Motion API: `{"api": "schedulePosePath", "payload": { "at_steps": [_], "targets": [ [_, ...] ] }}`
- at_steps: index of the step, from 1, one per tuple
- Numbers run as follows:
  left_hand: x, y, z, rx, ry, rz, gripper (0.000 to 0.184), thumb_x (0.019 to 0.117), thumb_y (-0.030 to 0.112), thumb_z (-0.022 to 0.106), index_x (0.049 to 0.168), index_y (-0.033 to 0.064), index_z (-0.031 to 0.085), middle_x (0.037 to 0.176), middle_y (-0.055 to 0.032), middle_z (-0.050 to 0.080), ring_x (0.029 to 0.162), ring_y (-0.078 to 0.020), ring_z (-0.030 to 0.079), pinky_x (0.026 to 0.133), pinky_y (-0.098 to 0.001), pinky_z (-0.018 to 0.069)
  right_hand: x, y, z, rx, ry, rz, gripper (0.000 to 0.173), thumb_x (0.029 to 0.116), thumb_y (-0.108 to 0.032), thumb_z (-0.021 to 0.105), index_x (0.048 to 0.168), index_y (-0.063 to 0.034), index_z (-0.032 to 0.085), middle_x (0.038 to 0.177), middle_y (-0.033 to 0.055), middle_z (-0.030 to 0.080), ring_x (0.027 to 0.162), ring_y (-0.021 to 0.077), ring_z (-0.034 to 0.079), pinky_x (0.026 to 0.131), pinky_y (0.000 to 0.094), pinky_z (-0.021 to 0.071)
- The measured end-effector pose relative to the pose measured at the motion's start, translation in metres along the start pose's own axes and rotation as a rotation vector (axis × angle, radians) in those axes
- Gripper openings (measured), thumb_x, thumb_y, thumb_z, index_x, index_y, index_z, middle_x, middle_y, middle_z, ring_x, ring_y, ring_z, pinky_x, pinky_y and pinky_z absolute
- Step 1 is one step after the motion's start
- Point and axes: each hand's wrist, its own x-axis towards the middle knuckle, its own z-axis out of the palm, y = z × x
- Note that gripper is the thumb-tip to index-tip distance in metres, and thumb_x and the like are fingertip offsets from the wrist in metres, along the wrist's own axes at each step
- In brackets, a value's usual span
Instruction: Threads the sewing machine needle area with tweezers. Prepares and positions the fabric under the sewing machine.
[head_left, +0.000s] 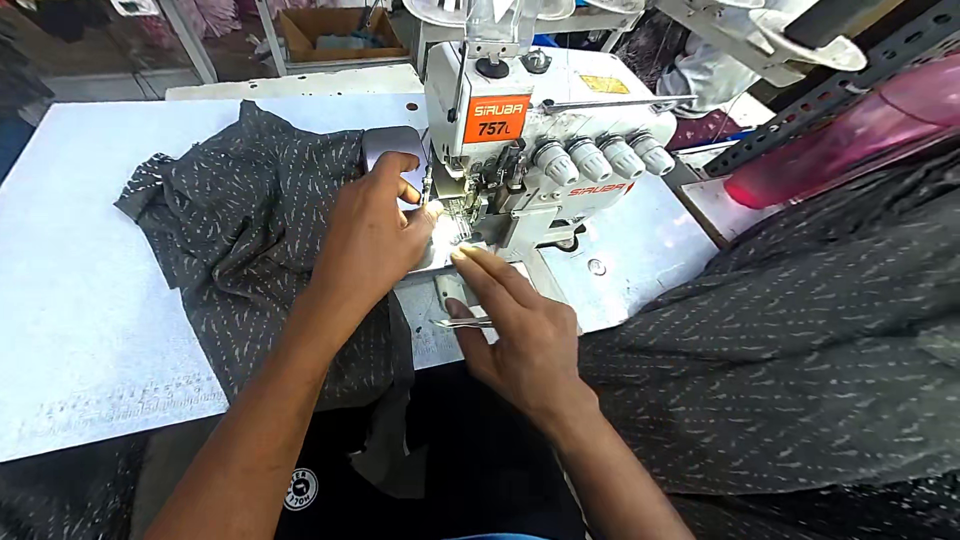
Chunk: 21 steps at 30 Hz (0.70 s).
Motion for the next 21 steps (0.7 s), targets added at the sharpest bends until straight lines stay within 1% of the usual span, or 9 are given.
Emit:
{"api": "schedulePosePath", "payload": {
  "at_steps": [1,3,6,10,11,15,17,20,21],
  "targets": [
    [0.003,0.0,0.0,0.016,-0.03,-0.007,0.045,0.095,0.027,0.07,0.134,0.0088,0.058,0.1,-0.0018,0.071,0.072,-0.0099,0.065,0.064,-0.0296,0.0555,0.002,-0.001,0.003,-0.022,-0.025,0.0,0.041,0.0975,-0.03,0.063,0.133,-0.0111,0.07,0.136,0.0061,0.067,0.078,0.0166,0.07,0.052,0.0351,0.0518],
    [0.006,0.0,-0.001,0.015,-0.077,-0.029,0.049,0.0935,0.026,0.072,0.137,0.0107,0.056,0.1,-0.001,0.07,0.074,-0.0105,0.065,0.067,-0.0315,0.0561,0.004,-0.003,0.008,-0.06,-0.063,0.008,0.045,0.0977,-0.037,0.064,0.134,-0.0123,0.069,0.137,0.0047,0.067,0.076,0.0166,0.07,0.051,0.0353,0.0508],
    [0.01,0.001,-0.004,-0.038,-0.104,-0.074,0.052,0.0908,0.023,0.074,0.138,0.0127,0.054,0.099,0.0001,0.071,0.073,-0.0104,0.066,0.066,-0.0317,0.0563,0.008,-0.005,0.012,-0.094,-0.071,0.015,0.046,0.0979,-0.04,0.063,0.133,-0.0123,0.07,0.137,0.0045,0.067,0.075,0.017,0.069,0.051,0.0354,0.0503],
    [0.011,-0.002,-0.002,-0.127,-0.082,-0.082,0.053,0.0888,0.021,0.075,0.137,0.0147,0.054,0.097,0.002,0.071,0.076,-0.0083,0.068,0.067,-0.0286,0.058,0.012,-0.008,0.015,-0.128,-0.076,0.015,0.047,0.0982,-0.041,0.063,0.135,-0.012,0.07,0.139,0.005,0.066,0.071,0.0167,0.068,0.05,0.0344,0.0496],
    [0.011,-0.002,-0.002,-0.152,-0.074,-0.084,0.054,0.0883,0.021,0.076,0.137,0.0151,0.054,0.097,0.0024,0.072,0.076,-0.008,0.068,0.066,-0.028,0.0581,0.013,-0.008,0.015,-0.131,-0.08,0.012,0.047,0.0985,-0.04,0.063,0.135,-0.0116,0.069,0.14,0.0049,0.065,0.069,0.0164,0.067,0.049,0.0342,0.0488],
    [0.007,0.0,-0.004,-0.286,-0.043,-0.131,0.058,0.0883,0.016,0.077,0.14,0.0164,0.051,0.099,0.0016,0.073,0.079,-0.0096,0.071,0.066,-0.0269,0.0604,0.014,-0.008,0.019,-0.137,-0.08,-0.005,0.045,0.1001,-0.038,0.061,0.135,-0.0106,0.069,0.14,0.0047,0.065,0.063,0.0162,0.065,0.047,0.0333,0.0477],
    [0.004,0.003,-0.005,-0.334,-0.029,-0.145,0.059,0.0904,0.013,0.077,0.141,0.0168,0.048,0.1,0.0005,0.073,0.08,-0.0111,0.072,0.066,-0.0266,0.0604,0.013,-0.007,0.02,-0.131,-0.077,-0.01,0.045,0.101,-0.037,0.06,0.136,-0.0109,0.068,0.14,0.0048,0.065,0.062,0.0157,0.063,0.046,0.0325,0.0466],
    [0.002,0.004,-0.005,-0.4,-0.033,-0.177,0.058,0.0908,0.008,0.076,0.141,0.0157,0.048,0.103,-0.003,0.073,0.078,-0.015,0.072,0.067,-0.0289,0.0622,0.012,-0.004,0.02,-0.083,-0.074,-0.006,0.045,0.1021,-0.037,0.059,0.138,-0.0109,0.066,0.14,0.0047,0.065,0.064,0.0154,0.064,0.047,0.0324,0.0472],
    [0.002,0.004,-0.005,-0.41,-0.043,-0.182,0.057,0.0911,0.008,0.075,0.141,0.0151,0.047,0.105,-0.0038,0.073,0.079,-0.0161,0.073,0.068,-0.0302,0.0626,0.011,-0.002,0.019,-0.043,-0.05,0.006,0.043,0.1018,-0.037,0.06,0.136,-0.0109,0.068,0.137,0.0046,0.067,0.066,0.0155,0.066,0.047,0.0327,0.0486]
  ]
}}
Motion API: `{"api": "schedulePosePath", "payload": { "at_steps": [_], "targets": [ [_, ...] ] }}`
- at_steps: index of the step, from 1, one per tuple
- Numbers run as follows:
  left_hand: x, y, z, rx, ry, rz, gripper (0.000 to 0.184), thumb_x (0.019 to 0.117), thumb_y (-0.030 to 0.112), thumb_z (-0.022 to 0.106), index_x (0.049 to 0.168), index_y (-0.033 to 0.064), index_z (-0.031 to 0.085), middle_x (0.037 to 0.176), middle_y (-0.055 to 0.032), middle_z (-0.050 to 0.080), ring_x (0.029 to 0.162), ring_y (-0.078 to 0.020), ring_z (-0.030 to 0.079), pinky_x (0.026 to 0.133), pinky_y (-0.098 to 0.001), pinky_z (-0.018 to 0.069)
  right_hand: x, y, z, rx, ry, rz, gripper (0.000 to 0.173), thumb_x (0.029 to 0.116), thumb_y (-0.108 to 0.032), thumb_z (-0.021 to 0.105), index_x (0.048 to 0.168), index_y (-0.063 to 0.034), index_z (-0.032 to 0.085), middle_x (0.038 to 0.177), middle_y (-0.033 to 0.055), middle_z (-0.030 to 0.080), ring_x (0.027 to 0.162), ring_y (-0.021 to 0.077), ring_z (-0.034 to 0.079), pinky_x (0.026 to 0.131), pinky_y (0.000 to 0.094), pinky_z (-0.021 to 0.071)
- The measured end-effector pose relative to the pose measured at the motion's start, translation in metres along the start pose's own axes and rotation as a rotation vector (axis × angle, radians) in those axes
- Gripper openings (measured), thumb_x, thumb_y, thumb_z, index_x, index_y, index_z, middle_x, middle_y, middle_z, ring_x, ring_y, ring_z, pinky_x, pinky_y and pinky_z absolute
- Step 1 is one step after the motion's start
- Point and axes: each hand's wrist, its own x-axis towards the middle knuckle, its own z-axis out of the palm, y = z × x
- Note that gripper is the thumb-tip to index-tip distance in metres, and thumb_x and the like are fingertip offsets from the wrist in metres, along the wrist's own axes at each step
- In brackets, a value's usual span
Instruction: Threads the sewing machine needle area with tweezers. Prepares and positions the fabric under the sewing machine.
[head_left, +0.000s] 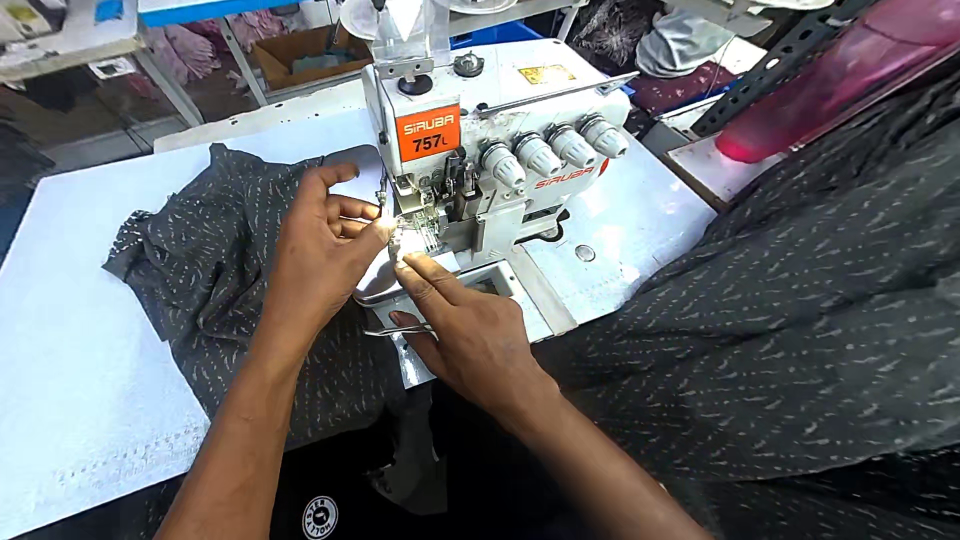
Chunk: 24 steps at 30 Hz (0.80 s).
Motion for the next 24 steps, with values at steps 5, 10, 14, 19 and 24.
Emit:
{"api": "schedulePosePath", "payload": {
  "at_steps": [5,10,14,19,24],
  "targets": [
    [0.001,-0.007,0.0,-0.007,-0.018,0.013,0.06,0.091,0.008,0.076,0.142,0.0145,0.045,0.105,-0.0022,0.072,0.082,-0.0155,0.072,0.072,-0.0297,0.0621,0.006,0.01,-0.006,0.087,0.127,0.114,0.03,0.0986,-0.033,0.065,0.119,-0.0116,0.074,0.113,0.0068,0.069,0.07,0.0177,0.067,0.046,0.0333,0.0489],
    [0.003,-0.008,0.001,-0.008,-0.047,0.05,0.053,0.0967,0.007,0.066,0.144,0.0145,0.044,0.11,-0.0005,0.074,0.088,-0.0147,0.072,0.074,-0.0284,0.0603,0.012,0.012,-0.01,0.162,0.142,0.188,0.029,0.0965,-0.032,0.068,0.118,-0.0131,0.075,0.09,0.0018,0.065,0.065,0.0129,0.062,0.047,0.0304,0.0466],
    [0.005,-0.01,0.001,0.077,-0.051,0.043,0.055,0.0957,0.001,0.062,0.145,0.0161,0.044,0.113,0.0017,0.074,0.086,-0.0125,0.071,0.068,-0.0263,0.0586,0.022,0.011,-0.006,0.081,0.116,0.236,0.026,0.0943,-0.034,0.072,0.11,-0.0129,0.076,0.08,0.0025,0.062,0.06,0.0169,0.06,0.045,0.0338,0.0451],
    [0.023,-0.007,-0.001,0.637,-0.111,0.229,0.025,0.0951,0.016,0.071,0.12,0.0117,0.071,0.111,-0.0055,0.068,0.08,-0.0156,0.063,0.071,-0.0369,0.0538,0.029,0.013,0.006,0.07,0.208,0.255,0.017,0.0995,-0.026,0.067,0.101,-0.0141,0.078,0.081,0.0034,0.061,0.059,0.0159,0.059,0.045,0.0327,0.0443],
    [0.042,-0.018,0.0,0.756,-0.129,0.382,0.014,0.0992,0.015,0.061,0.093,0.0093,0.071,0.099,-0.0077,0.066,0.091,-0.0243,0.064,0.079,-0.0466,0.0519,0.028,0.013,0.008,0.091,0.231,0.251,0.02,0.0985,-0.026,0.068,0.112,-0.0133,0.078,0.082,0.0045,0.061,0.06,0.0166,0.059,0.045,0.0327,0.044]
  ]
}}
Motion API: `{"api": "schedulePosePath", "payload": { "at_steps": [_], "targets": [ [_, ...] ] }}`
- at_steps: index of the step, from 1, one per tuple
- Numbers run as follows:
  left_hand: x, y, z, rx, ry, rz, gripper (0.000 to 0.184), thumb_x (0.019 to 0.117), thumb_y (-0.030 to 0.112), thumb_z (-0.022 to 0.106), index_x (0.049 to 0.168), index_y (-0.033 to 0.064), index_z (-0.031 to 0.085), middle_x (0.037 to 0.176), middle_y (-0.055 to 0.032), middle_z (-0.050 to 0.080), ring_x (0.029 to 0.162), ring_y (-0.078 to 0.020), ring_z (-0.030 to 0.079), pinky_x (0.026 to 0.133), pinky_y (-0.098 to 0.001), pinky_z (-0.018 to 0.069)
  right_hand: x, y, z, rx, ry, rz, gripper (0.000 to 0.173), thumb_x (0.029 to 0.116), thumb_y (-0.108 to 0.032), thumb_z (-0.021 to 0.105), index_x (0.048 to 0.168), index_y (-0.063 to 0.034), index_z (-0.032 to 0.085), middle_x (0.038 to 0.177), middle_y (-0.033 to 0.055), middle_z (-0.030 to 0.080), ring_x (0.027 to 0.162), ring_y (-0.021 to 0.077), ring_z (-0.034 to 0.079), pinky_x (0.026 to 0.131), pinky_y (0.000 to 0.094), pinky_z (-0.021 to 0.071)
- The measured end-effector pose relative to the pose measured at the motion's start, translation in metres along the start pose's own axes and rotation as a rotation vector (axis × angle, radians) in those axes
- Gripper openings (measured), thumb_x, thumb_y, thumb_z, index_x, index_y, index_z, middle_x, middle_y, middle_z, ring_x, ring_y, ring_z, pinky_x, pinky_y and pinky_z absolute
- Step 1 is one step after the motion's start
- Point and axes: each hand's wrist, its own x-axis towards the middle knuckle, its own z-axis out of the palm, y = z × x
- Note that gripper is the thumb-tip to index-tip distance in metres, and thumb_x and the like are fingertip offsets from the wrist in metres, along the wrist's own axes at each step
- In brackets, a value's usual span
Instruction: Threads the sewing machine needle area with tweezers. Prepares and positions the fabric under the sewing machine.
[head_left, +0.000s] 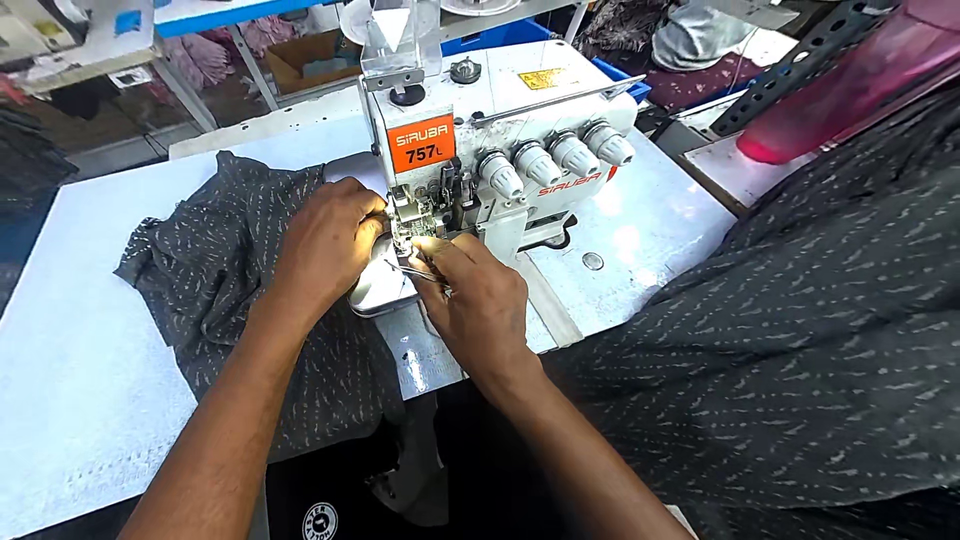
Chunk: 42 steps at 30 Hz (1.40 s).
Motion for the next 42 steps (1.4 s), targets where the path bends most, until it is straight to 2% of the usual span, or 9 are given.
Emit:
{"api": "schedulePosePath", "payload": {
  "at_steps": [5,16,19,21,23,28,31,37,42],
  "targets": [
    [0.012,-0.005,0.013,0.068,0.002,0.092,0.013,0.0967,0.007,0.054,0.098,0.0017,0.065,0.102,-0.016,0.064,0.103,-0.0361,0.062,0.085,-0.052,0.0512,0.001,0.0,0.001,-0.009,-0.004,-0.024,0.017,0.0976,-0.023,0.069,0.108,-0.0176,0.081,0.078,0.0031,0.056,0.056,0.0141,0.054,0.044,0.0296,0.0398],
    [0.028,-0.013,0.018,-0.022,0.021,0.013,0.011,0.0895,0.01,0.059,0.096,0.0048,0.067,0.096,-0.0127,0.064,0.099,-0.032,0.064,0.084,-0.0543,0.0501,-0.002,0.007,0.007,0.045,0.05,-0.078,0.016,0.0971,-0.022,0.07,0.107,-0.0186,0.082,0.077,0.0012,0.055,0.057,0.012,0.053,0.044,0.0272,0.0384],
    [0.02,-0.016,0.001,-0.273,-0.08,-0.023,0.011,0.0996,0.011,0.059,0.102,0.0063,0.069,0.1,-0.0068,0.064,0.09,-0.017,0.064,0.08,-0.0396,0.0539,-0.001,0.008,0.006,0.059,0.038,-0.081,0.016,0.0971,-0.023,0.069,0.107,-0.0184,0.081,0.077,0.0018,0.056,0.057,0.0124,0.053,0.044,0.0275,0.0389],
    [0.013,-0.022,-0.011,-0.454,-0.158,-0.004,0.007,0.0965,0.012,0.065,0.101,0.0097,0.069,0.104,-0.0024,0.065,0.086,-0.0088,0.063,0.076,-0.0266,0.0542,-0.001,0.009,0.005,0.064,0.028,-0.083,0.016,0.0975,-0.023,0.069,0.107,-0.0183,0.081,0.077,0.0016,0.056,0.056,0.0122,0.053,0.044,0.0274,0.0386],
    [0.01,-0.028,-0.014,-0.503,-0.176,0.035,0.009,0.0898,0.013,0.073,0.099,0.011,0.074,0.11,-0.0007,0.066,0.097,-0.007,0.064,0.086,-0.0242,0.0549,0.0,0.009,0.005,0.062,0.021,-0.085,0.016,0.0974,-0.023,0.069,0.107,-0.0183,0.081,0.076,0.0015,0.056,0.055,0.0123,0.053,0.043,0.0274,0.0382],
    [0.011,-0.024,-0.002,-0.333,-0.066,0.043,0.007,0.0907,0.014,0.07,0.085,0.0136,0.073,0.103,0.0014,0.068,0.103,-0.0125,0.06,0.09,-0.034,0.0481,0.001,0.011,0.005,0.061,0.006,-0.116,0.016,0.0978,-0.022,0.068,0.106,-0.0193,0.081,0.076,0.0015,0.057,0.055,0.013,0.053,0.043,0.028,0.0386],
    [0.013,-0.019,0.004,-0.225,-0.042,0.04,0.011,0.0904,0.01,0.06,0.086,0.0096,0.07,0.103,-0.0032,0.066,0.105,-0.02,0.057,0.09,-0.0416,0.0453,0.003,0.011,0.003,0.037,-0.029,-0.151,0.017,0.098,-0.02,0.067,0.108,-0.0204,0.081,0.078,0.002,0.057,0.056,0.0141,0.054,0.043,0.0289,0.0386],
    [0.019,-0.021,0.01,-0.268,-0.018,-0.002,0.008,0.0902,0.015,0.066,0.094,0.0097,0.07,0.104,-0.0038,0.067,0.104,-0.0168,0.062,0.091,-0.0426,0.05,0.004,0.014,0.0,0.068,-0.059,-0.207,0.02,0.098,-0.016,0.065,0.11,-0.0199,0.08,0.079,0.0026,0.058,0.057,0.0143,0.055,0.043,0.029,0.0387],
    [0.015,-0.02,0.001,-0.237,-0.102,0.024,0.014,0.0899,0.013,0.058,0.097,0.0095,0.069,0.108,-0.0041,0.064,0.109,-0.0181,0.058,0.093,-0.0411,0.0471,0.006,0.011,0.003,0.064,-0.006,-0.211,0.017,0.0959,-0.016,0.066,0.104,-0.0183,0.081,0.075,0.0024,0.057,0.055,0.0144,0.054,0.043,0.0285,0.0383]
  ]
}}
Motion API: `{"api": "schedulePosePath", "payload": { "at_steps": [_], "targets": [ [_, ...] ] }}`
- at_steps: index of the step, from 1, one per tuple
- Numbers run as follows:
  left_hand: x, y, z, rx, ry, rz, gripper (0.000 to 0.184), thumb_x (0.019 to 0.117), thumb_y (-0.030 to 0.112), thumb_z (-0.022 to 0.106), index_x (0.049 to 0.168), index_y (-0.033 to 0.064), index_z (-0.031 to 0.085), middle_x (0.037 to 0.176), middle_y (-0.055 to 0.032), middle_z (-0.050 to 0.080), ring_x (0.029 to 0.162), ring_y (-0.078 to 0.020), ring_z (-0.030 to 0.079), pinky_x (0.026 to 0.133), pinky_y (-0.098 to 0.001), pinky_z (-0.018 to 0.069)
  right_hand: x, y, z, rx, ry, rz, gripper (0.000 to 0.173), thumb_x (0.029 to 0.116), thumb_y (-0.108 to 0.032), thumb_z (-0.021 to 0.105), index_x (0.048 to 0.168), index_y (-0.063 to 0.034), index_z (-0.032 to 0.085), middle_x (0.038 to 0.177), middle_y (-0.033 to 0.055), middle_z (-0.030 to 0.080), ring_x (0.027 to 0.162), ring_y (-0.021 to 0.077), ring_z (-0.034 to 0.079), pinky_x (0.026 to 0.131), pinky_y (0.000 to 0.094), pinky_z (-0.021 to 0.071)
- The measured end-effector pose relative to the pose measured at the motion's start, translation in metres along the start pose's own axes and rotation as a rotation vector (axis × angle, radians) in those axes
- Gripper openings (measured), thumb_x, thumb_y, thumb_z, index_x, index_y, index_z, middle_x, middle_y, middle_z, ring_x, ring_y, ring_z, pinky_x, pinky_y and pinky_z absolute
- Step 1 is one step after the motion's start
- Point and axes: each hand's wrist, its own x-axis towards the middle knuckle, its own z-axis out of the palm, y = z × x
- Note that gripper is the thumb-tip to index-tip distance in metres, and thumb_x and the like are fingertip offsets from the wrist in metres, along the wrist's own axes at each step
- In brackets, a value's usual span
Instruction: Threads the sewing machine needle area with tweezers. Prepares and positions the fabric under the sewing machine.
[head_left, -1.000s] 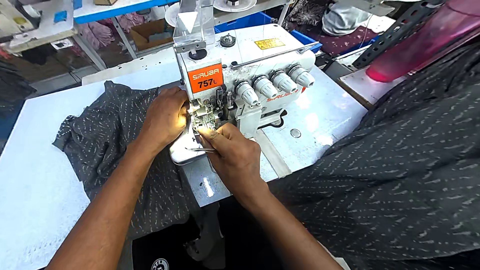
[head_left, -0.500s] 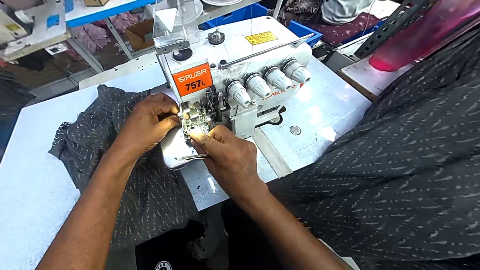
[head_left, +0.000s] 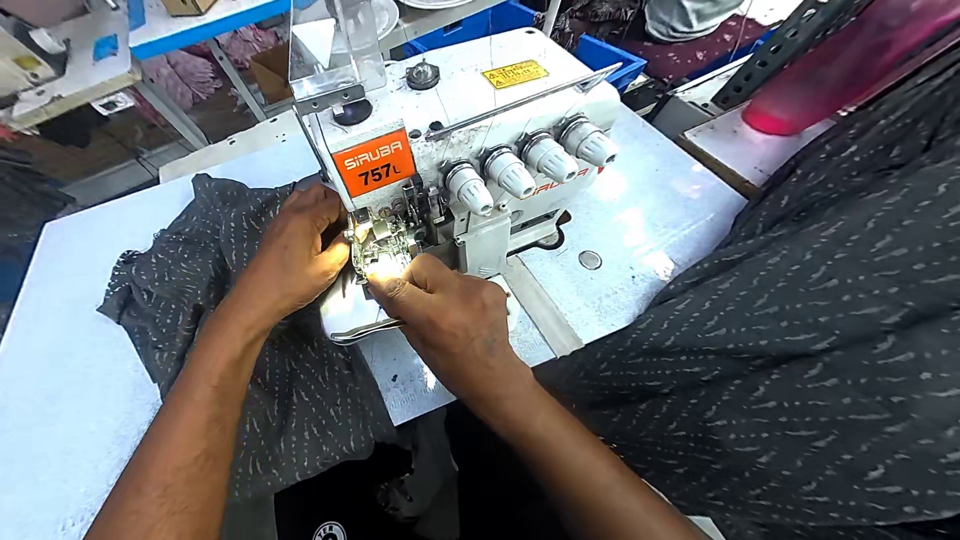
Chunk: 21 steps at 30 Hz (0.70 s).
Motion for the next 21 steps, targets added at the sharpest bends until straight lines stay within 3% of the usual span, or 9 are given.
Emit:
{"api": "schedulePosePath", "payload": {
  "at_steps": [4,7,9,12,16,21],
  "targets": [
    [-0.004,0.0,-0.01,-0.226,-0.088,-0.057,0.017,0.0946,0.012,0.059,0.098,0.0131,0.075,0.118,-0.0004,0.065,0.115,-0.014,0.058,0.099,-0.0349,0.0475,0.004,-0.004,-0.001,-0.007,-0.003,-0.006,0.015,0.0946,-0.014,0.067,0.1,-0.0158,0.081,0.074,0.0026,0.056,0.057,0.015,0.055,0.043,0.028,0.0391],
    [0.002,0.002,-0.014,-0.322,-0.135,-0.091,0.014,0.0929,0.003,0.062,0.086,0.0105,0.072,0.11,-0.0018,0.065,0.102,-0.0096,0.061,0.088,-0.0269,0.0513,0.004,-0.006,0.001,-0.015,0.014,-0.012,0.014,0.0943,-0.012,0.067,0.096,-0.0136,0.08,0.074,0.0031,0.055,0.056,0.0153,0.054,0.043,0.0282,0.0388],
    [0.009,-0.002,-0.017,-0.36,-0.177,-0.09,0.01,0.0926,0.006,0.066,0.086,0.0105,0.072,0.108,-0.0009,0.065,0.098,-0.0061,0.062,0.085,-0.0216,0.0531,0.003,-0.006,0.004,-0.007,0.062,-0.04,0.014,0.0941,-0.011,0.066,0.097,-0.0116,0.08,0.073,0.0033,0.056,0.057,0.0158,0.055,0.044,0.0287,0.0401],
    [0.016,-0.004,-0.02,-0.402,-0.21,-0.112,0.006,0.0928,0.009,0.07,0.088,0.0097,0.072,0.108,-0.0011,0.065,0.097,-0.006,0.063,0.084,-0.0209,0.0544,0.0,-0.002,0.009,0.009,0.154,-0.091,0.015,0.0948,-0.01,0.065,0.099,-0.009,0.079,0.073,0.0037,0.058,0.057,0.0164,0.055,0.046,0.0289,0.0403],
    [0.016,0.001,-0.017,-0.396,-0.191,-0.145,0.011,0.0909,0.001,0.069,0.083,0.008,0.069,0.109,-0.0038,0.065,0.099,-0.0083,0.063,0.085,-0.0236,0.0548,-0.002,0.001,0.013,0.043,0.215,-0.101,0.015,0.0943,-0.008,0.066,0.101,-0.0084,0.079,0.077,0.0048,0.062,0.061,0.016,0.058,0.049,0.0288,0.0432],
    [0.012,0.001,-0.016,-0.34,-0.191,-0.114,0.007,0.0892,0.003,0.07,0.089,0.0086,0.074,0.113,-0.0046,0.063,0.102,-0.009,0.062,0.087,-0.0248,0.054,-0.002,0.001,0.015,0.051,0.247,-0.087,0.012,0.0933,-0.008,0.069,0.1,-0.0082,0.08,0.079,0.0051,0.065,0.063,0.0156,0.06,0.05,0.0286,0.0451]
  ]
}}
